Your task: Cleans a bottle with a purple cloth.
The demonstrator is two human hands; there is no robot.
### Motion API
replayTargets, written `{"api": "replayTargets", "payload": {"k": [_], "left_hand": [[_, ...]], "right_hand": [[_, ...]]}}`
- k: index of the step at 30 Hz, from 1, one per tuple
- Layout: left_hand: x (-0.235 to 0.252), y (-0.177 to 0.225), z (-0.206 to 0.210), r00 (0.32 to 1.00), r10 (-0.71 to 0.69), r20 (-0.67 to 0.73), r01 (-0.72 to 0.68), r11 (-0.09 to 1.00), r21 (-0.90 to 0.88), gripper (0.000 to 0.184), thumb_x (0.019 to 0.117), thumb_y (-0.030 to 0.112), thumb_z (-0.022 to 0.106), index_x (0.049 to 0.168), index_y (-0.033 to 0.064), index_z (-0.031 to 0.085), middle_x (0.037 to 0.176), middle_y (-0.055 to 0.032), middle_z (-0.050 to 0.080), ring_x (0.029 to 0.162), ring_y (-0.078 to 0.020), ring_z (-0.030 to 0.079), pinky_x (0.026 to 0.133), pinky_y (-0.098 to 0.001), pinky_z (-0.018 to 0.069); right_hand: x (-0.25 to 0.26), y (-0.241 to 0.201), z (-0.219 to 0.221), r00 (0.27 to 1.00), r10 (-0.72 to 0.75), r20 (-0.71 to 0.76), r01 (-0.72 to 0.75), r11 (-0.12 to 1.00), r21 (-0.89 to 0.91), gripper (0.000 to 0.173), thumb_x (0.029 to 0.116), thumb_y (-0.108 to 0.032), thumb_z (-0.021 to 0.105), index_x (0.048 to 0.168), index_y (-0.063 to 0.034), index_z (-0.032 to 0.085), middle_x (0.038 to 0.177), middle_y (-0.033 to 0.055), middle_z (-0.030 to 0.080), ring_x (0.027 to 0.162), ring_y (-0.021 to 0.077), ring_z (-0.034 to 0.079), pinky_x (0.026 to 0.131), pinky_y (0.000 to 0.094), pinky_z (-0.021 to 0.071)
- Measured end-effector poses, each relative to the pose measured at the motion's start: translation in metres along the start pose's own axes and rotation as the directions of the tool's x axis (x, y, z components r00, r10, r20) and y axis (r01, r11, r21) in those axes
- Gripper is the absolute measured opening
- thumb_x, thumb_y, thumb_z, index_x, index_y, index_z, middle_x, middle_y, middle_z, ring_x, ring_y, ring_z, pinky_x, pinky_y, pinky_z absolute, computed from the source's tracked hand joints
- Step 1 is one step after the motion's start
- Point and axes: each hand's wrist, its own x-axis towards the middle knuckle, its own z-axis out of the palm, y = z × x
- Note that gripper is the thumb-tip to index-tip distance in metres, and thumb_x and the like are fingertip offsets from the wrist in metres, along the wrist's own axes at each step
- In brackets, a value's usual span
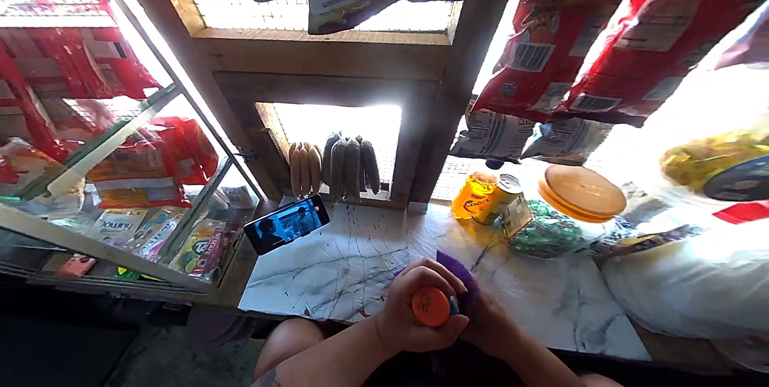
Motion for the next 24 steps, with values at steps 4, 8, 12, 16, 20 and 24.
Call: {"api": "replayTargets", "payload": {"k": [4, 8, 12, 16, 20, 24], "left_hand": [[0.002, 0.0, 0.0, 0.999, -0.041, -0.035, 0.042, 0.999, 0.019, 0.034, 0.0916, 0.022, 0.075, 0.115, 0.0054, 0.057, 0.108, -0.0088, 0.067, 0.107, -0.0159, 0.066, 0.097, -0.0325, 0.0547], [0.002, -0.002, -0.002, 0.995, -0.072, -0.063, 0.072, 0.997, 0.001, 0.033, 0.0924, 0.02, 0.074, 0.117, 0.006, 0.057, 0.107, -0.0088, 0.069, 0.106, -0.0166, 0.068, 0.097, -0.0347, 0.0559], [0.002, -0.002, -0.005, 0.994, -0.075, -0.077, 0.073, 0.997, -0.024, 0.029, 0.0929, 0.017, 0.073, 0.116, 0.0071, 0.058, 0.107, -0.0072, 0.069, 0.105, -0.0149, 0.068, 0.095, -0.0334, 0.0561], [0.003, -0.004, -0.009, 0.994, -0.075, -0.076, 0.072, 0.996, -0.05, 0.027, 0.0928, 0.016, 0.072, 0.115, 0.0092, 0.058, 0.106, -0.0056, 0.068, 0.103, -0.0138, 0.068, 0.094, -0.0327, 0.0562], [0.003, -0.006, -0.012, 0.994, -0.081, -0.072, 0.074, 0.994, -0.085, 0.026, 0.0915, 0.016, 0.072, 0.114, 0.0113, 0.059, 0.104, -0.0042, 0.068, 0.101, -0.0135, 0.068, 0.092, -0.033, 0.0568], [0.004, -0.007, -0.013, 0.996, -0.067, -0.051, 0.061, 0.992, -0.113, 0.026, 0.0913, 0.015, 0.071, 0.113, 0.0103, 0.059, 0.103, -0.0049, 0.068, 0.1, -0.0139, 0.068, 0.092, -0.0331, 0.0567]], "right_hand": [[0.002, -0.006, -0.002, 0.984, 0.169, 0.052, -0.167, 0.985, -0.039, 0.079, 0.0709, -0.035, 0.087, 0.132, 0.0061, 0.059, 0.129, 0.0235, 0.064, 0.121, 0.0299, 0.062, 0.105, 0.0449, 0.0491], [0.005, -0.006, -0.002, 0.964, 0.252, 0.089, -0.247, 0.967, -0.06, 0.082, 0.0687, -0.031, 0.089, 0.135, 0.0069, 0.057, 0.133, 0.0248, 0.062, 0.125, 0.0326, 0.06, 0.108, 0.0465, 0.0472], [0.004, 0.001, -0.001, 0.974, 0.214, 0.078, -0.21, 0.976, -0.06, 0.077, 0.0695, -0.03, 0.089, 0.131, 0.0057, 0.06, 0.131, 0.0233, 0.063, 0.123, 0.0314, 0.061, 0.107, 0.0462, 0.0484], [0.002, 0.009, -0.004, 0.984, 0.156, 0.088, -0.148, 0.985, -0.088, 0.065, 0.0719, -0.028, 0.087, 0.126, 0.0022, 0.066, 0.125, 0.0207, 0.067, 0.119, 0.0323, 0.064, 0.103, 0.0507, 0.0508], [0.002, 0.012, -0.011, 0.982, 0.134, 0.131, -0.117, 0.984, -0.131, 0.053, 0.0772, -0.023, 0.082, 0.122, 0.0014, 0.068, 0.119, 0.0198, 0.07, 0.114, 0.033, 0.067, 0.099, 0.0524, 0.0523], [0.0, 0.015, -0.016, 0.982, 0.108, 0.155, -0.088, 0.988, -0.128, 0.043, 0.0818, -0.017, 0.076, 0.12, -0.0005, 0.069, 0.116, 0.0176, 0.071, 0.111, 0.0301, 0.068, 0.098, 0.0507, 0.0532]]}}
